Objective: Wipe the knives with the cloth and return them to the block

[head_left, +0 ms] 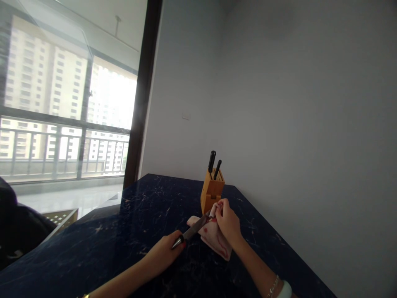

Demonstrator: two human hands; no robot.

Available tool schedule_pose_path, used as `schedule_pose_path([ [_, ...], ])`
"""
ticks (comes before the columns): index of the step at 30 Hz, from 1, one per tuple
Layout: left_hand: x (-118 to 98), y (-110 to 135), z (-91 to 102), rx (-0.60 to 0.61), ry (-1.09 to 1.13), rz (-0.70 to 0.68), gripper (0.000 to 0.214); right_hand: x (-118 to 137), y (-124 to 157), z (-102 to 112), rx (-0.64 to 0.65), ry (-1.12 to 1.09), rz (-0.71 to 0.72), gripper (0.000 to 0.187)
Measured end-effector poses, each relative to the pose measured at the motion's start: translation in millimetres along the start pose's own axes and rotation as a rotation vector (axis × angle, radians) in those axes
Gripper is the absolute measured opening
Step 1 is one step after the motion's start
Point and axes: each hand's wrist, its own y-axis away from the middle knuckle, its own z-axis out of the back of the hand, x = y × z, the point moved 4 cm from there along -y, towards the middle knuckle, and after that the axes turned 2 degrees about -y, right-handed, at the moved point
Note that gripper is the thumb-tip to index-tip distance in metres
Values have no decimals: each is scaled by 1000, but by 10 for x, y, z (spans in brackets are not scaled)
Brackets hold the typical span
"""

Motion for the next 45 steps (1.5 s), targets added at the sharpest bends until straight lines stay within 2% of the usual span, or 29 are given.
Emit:
schedule_pose_path([
  [3,22,-7,-7,1,2,20,15,81,61,-60,73,-31,55,12],
  [7,54,-22,-15,-14,-6,33,14,354,236,-156,190,14,221,12],
  [12,69,-29,-21,-24,13,3,13,675,462,-217,223,36,438,14],
  [17,89,-40,-26,-36,7,-7,12,808,594,-257,286,-36,560,15],
  [23,80,-36,-21,-46,57,-33,14,808,596,-263,254,-79,531,13],
  [31,123,-56,-43,-67,51,-16,15,806,569,-255,325,-64,497,6],
  [38,118,-43,-37,-76,100,-30,16,825,582,-237,263,-69,452,10],
  [45,122,-48,-48,-61,126,-15,16,829,587,-267,283,-80,438,9],
])
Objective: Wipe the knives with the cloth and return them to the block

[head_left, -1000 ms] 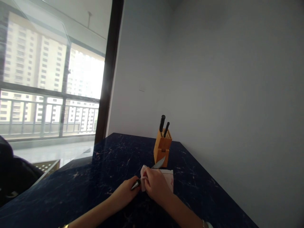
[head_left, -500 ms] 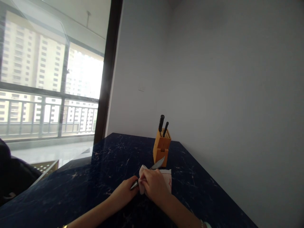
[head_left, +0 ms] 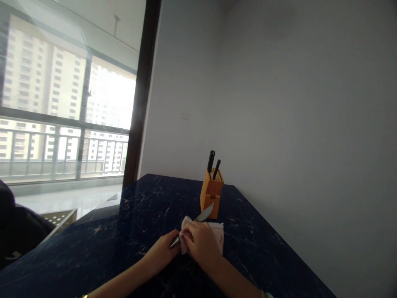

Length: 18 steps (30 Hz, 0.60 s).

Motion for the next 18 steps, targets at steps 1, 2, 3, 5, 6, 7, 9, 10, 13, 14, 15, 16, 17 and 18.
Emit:
schedule_pose_path([
  [1,7,-3,-1,1,2,4,15,-16,-1,-6,3,-1,-16,8],
  [2,16,-7,0,-3,1,11,14,-32,-2,-13,5,-5,-30,7],
  [3,26,-11,3,-8,1,20,14,-45,-1,-19,5,-11,-39,6],
  [5,39,-20,8,-16,3,34,13,-58,2,-26,1,-27,-44,5],
  [6,41,-24,10,-18,6,35,13,-57,4,-26,-5,-36,-42,6],
  [7,38,-25,11,-17,10,32,13,-52,6,-22,-14,-46,-39,6],
  [9,25,-22,9,-10,18,18,14,-35,9,-7,-46,-60,-36,8],
  [10,17,-19,7,-8,20,10,14,-24,10,-1,-59,-65,-32,9],
  [13,7,-9,5,-9,25,0,15,1,10,-4,-72,-73,-18,9],
  [14,9,-8,5,-11,27,0,15,4,10,-12,-69,-77,-11,8],
  [15,14,-10,4,-12,27,1,15,3,10,-23,-65,-82,-6,8],
  [16,22,-13,4,-14,27,5,15,-2,12,-33,-62,-85,-6,9],
  [17,29,-18,4,-14,26,8,15,-10,14,-44,-59,-86,-10,9],
  [18,37,-22,3,-13,25,12,15,-20,17,-54,-55,-85,-16,8],
])
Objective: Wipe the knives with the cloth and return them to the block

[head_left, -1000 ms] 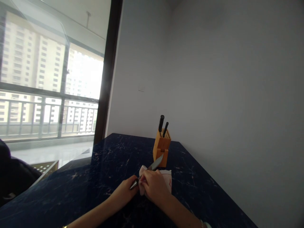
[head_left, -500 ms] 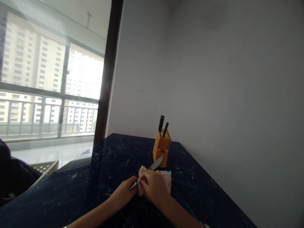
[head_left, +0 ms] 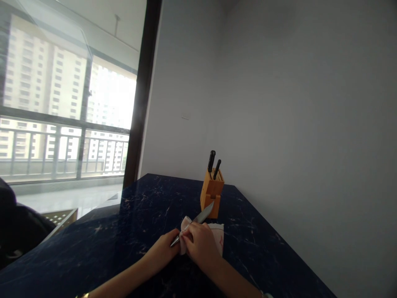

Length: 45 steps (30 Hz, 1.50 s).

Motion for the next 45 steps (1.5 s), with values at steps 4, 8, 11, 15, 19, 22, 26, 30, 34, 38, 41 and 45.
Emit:
schedule_pose_path([
  [4,17,-7,-3,1,-8,9,15,-32,13,-17,14,21,-28,7],
  [8,6,5,-11,9,-15,-5,14,-22,13,-3,1,35,-32,7],
  [11,-7,13,-13,14,-8,-9,15,3,9,15,-18,35,-17,7],
  [15,-15,9,0,11,12,4,15,25,9,21,0,41,-16,7],
  [19,-12,-2,12,11,35,24,14,24,10,21,35,69,-39,8],
  [22,-24,5,6,20,41,21,16,19,7,32,46,103,-58,7],
  [26,-63,29,-6,26,23,-15,17,38,4,60,3,79,-24,8],
  [30,-66,32,-6,30,29,-4,18,37,9,42,-4,44,-10,7],
  [34,-24,4,7,11,57,28,15,16,16,15,21,57,-35,8],
  [38,-3,-10,8,19,67,41,15,16,23,18,40,78,-49,8],
  [41,-23,3,3,20,43,22,16,37,25,38,12,74,-36,7],
  [45,-19,3,-11,24,67,19,16,52,23,41,6,82,-18,8],
])
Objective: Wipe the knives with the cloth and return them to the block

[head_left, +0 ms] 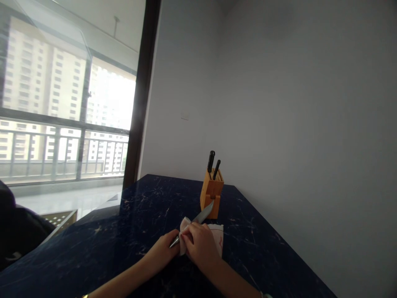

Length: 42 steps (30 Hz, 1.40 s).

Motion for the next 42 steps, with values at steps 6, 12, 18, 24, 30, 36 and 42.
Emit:
schedule_pose_path([
  [6,31,-35,8,4,65,14,14,-46,-6,-41,52,21,-28,9],
  [12,-43,11,8,22,-4,-8,18,-12,-2,4,-13,-25,-12,9],
  [18,30,-39,6,-1,104,16,15,-26,6,-20,23,5,-23,6],
  [24,-7,-6,8,4,27,-19,15,-27,0,6,-22,-15,-10,6],
  [30,-19,6,-3,27,33,-21,16,-7,5,29,-29,-57,-18,8],
  [36,12,-20,9,-5,100,-3,16,-57,0,-10,4,-29,-32,5],
  [42,-51,26,9,19,-28,-34,16,-19,-8,35,-48,-17,-22,5],
])
